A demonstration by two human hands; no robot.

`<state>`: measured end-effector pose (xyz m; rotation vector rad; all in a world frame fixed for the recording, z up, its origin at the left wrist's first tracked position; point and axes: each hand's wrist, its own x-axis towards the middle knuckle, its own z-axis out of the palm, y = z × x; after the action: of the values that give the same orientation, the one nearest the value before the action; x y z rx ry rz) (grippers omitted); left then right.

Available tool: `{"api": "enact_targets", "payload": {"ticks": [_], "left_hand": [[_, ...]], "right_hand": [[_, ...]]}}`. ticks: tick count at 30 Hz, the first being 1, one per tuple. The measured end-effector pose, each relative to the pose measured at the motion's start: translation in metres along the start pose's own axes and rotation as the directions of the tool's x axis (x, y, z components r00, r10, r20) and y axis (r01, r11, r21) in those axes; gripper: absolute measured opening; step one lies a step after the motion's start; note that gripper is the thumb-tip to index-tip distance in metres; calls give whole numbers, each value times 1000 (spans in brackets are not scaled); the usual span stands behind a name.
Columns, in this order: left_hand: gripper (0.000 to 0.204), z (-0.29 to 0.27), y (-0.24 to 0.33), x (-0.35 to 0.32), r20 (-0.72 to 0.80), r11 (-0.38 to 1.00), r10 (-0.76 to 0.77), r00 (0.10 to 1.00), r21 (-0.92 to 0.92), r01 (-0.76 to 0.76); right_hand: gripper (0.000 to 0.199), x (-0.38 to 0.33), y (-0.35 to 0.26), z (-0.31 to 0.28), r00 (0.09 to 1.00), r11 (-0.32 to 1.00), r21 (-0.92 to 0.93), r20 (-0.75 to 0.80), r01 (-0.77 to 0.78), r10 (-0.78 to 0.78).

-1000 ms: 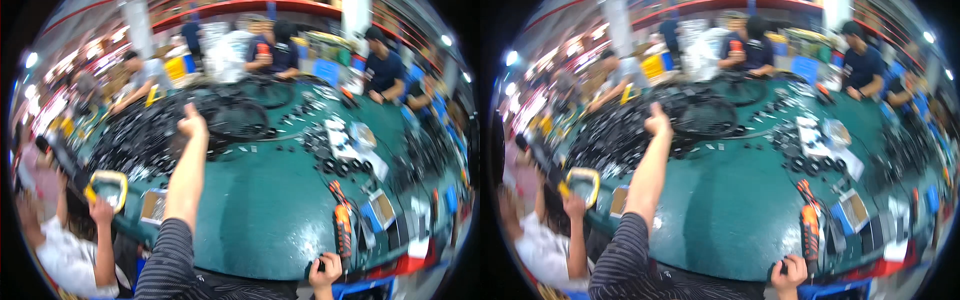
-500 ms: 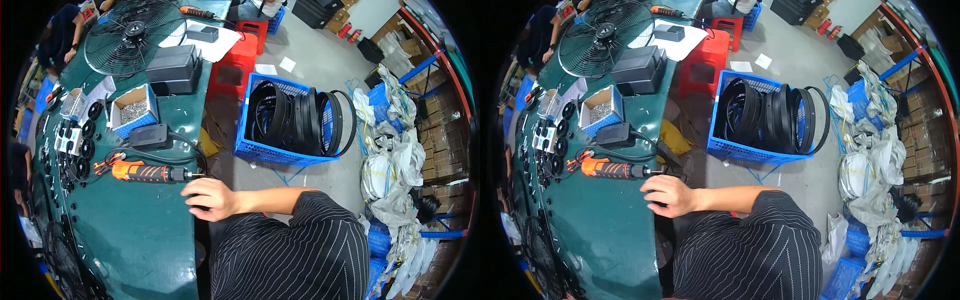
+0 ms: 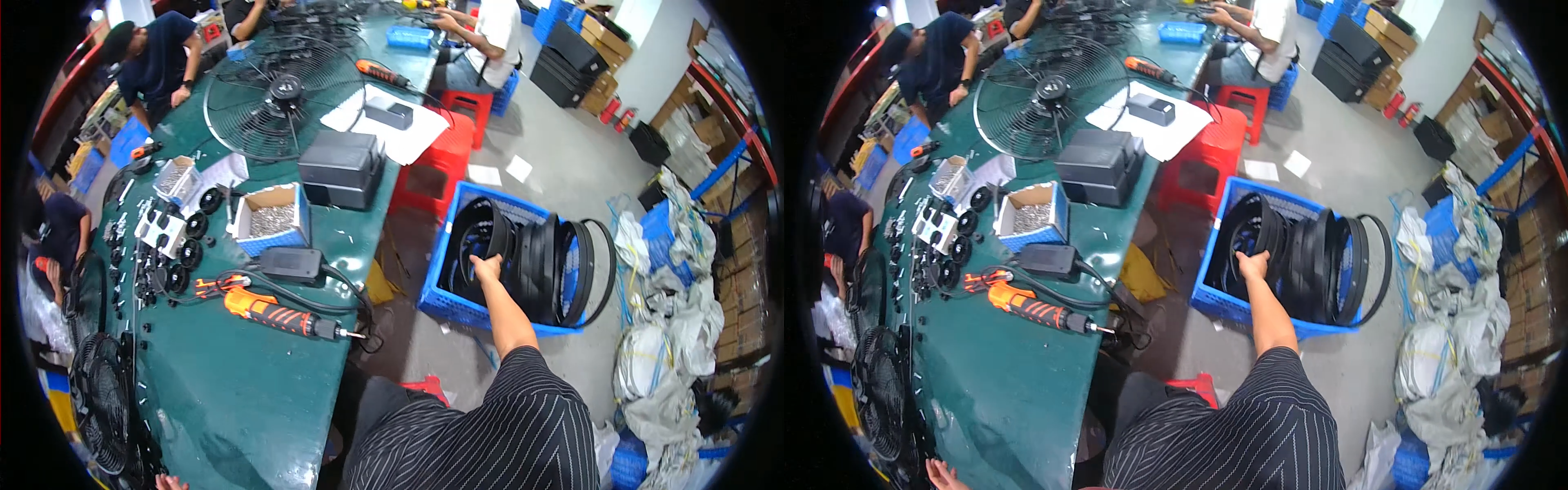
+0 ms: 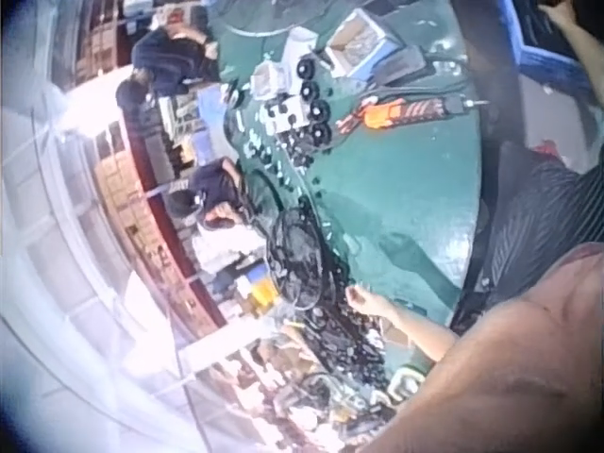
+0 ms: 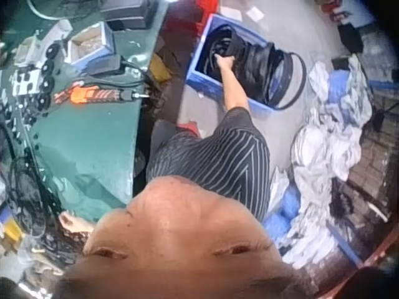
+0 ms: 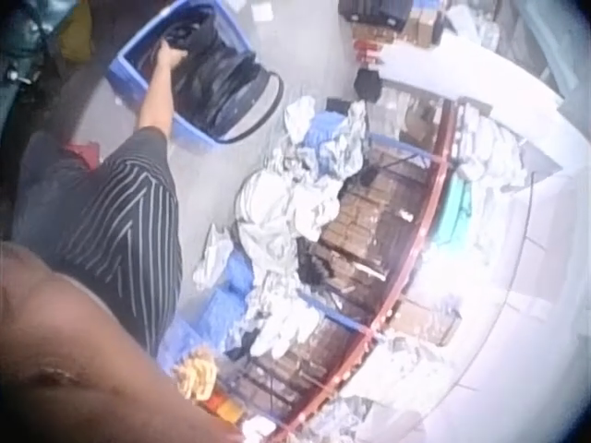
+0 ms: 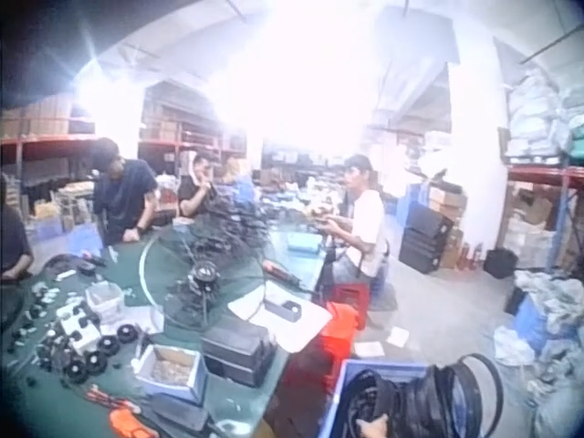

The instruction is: Assemble structural grilles and frames for electric industrial fans using an electric screwdriver.

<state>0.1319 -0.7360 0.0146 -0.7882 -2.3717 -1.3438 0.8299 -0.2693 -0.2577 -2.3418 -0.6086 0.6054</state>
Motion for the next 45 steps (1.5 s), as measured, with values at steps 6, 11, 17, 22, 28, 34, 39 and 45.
{"api": "enact_targets", "payload": {"ticks": [6, 11, 17, 22, 28, 34, 39, 45], "left_hand": [[29, 6, 44, -70, 139, 999, -21, 990, -41, 27], [29, 3, 54, -90, 322, 1000, 12, 947, 11, -16], [28, 13, 62, -101, 403, 990, 70, 912, -139, -14], [31, 32, 89, -113, 393, 988, 51, 918, -152, 10], [29, 18, 98, -127, 161, 975, 118, 980, -205, -84], [35, -40, 77, -176, -126, 998, -56, 990, -28, 53], [37, -75, 72, -243, -213, 984, -179, 960, -23, 179], [42, -79, 64, -264, -205, 936, -196, 959, 252, 245]], "right_hand": [[38, 41, -2, 23, 994, 947, 321, -96, -24, 58], [24, 59, -47, -15, 960, 825, 509, -246, 246, -134], [21, -31, -119, -173, 872, 610, 626, -304, 486, -384], [23, -134, -165, -263, 696, 169, 741, -491, 650, -524], [33, -257, -202, -255, 438, -213, 977, -194, 5, -878], [40, -388, -211, -161, -53, 377, 688, 443, -620, -895], [41, -468, -168, -79, -370, 840, 162, 843, -517, -390], [28, -485, -139, -41, -408, 946, -5, 903, -324, -135]]}}
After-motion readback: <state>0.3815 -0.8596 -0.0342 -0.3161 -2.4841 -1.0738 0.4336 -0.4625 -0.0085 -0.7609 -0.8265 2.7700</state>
